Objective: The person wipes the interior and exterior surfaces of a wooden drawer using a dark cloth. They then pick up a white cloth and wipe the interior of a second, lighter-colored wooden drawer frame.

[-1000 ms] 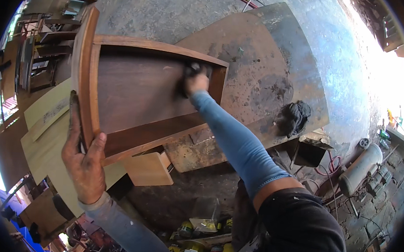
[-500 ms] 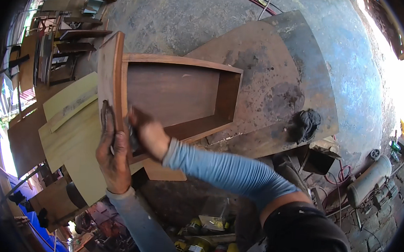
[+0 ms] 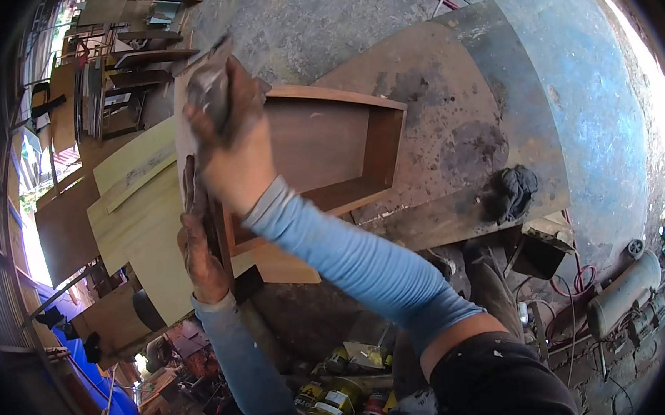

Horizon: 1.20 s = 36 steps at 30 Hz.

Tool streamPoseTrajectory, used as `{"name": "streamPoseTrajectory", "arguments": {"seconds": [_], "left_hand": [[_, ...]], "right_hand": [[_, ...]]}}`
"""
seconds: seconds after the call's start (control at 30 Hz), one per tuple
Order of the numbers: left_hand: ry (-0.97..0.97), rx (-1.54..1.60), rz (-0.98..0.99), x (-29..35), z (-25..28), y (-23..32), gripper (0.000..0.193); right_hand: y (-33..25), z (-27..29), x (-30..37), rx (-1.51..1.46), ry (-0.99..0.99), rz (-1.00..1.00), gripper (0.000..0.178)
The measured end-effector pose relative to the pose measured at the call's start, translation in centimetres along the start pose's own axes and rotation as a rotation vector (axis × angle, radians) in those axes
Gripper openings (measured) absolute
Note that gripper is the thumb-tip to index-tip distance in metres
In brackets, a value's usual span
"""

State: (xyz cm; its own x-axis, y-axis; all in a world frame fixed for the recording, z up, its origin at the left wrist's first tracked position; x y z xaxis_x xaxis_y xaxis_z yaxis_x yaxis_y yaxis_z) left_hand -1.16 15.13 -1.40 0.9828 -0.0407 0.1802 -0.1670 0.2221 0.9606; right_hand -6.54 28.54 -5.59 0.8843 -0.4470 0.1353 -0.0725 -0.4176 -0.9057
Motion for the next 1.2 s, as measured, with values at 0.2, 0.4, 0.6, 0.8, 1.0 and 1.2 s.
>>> {"name": "streamPoseTrajectory", "arguments": {"seconds": [0.2, 0.4, 0.6, 0.8, 1.0, 1.2], "left_hand": [[-0.091, 0.084, -0.046, 0.6, -0.7, 0.5, 0.071], [-0.146, -0.080, -0.139, 0.5, -0.6, -0.3, 0.081], [0.004, -0.684, -0.241, 0.0, 0.3, 0.0, 0.066], [-0.002, -0.718, -0.209, -0.6, -1.2, 1.0, 0.072], [-0.017, -0.752, -0.323, 2.2, 0.1, 0.0, 0.070], [0.231, -1.021, -0.249, 14.7, 7.3, -4.8, 0.058]], "right_hand": [[0.4, 0.7, 7.0, 0.171, -0.074, 0.056, 0.043], [1.8, 1.1, 4.1, 0.440, -0.162, 0.211, 0.043], [5.3, 7.5, 14.9, -0.357, -0.278, -0.380, 0.032], [3.8, 5.6, -5.6, 0.370, 0.208, 0.581, 0.032], [17.0, 6.8, -8.3, 0.873, -0.455, 0.296, 0.040], [16.8, 12.6, -3.9, 0.454, -0.595, 0.233, 0.028]]}}
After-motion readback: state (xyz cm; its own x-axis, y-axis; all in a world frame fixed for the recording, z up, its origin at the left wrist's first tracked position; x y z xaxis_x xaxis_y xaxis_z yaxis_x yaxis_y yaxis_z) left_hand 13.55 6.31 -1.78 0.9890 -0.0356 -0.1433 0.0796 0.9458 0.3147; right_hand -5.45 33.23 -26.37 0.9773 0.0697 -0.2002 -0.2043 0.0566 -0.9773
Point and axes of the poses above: each hand's wrist, its own x-axis away from the middle knuckle, its own z-axis out of the back of the hand, y = z × x, the point moved 3 cm from there along -x, towards the middle knuckle, and after that the axes turned 11 degrees about x, right-handed, at the moved point
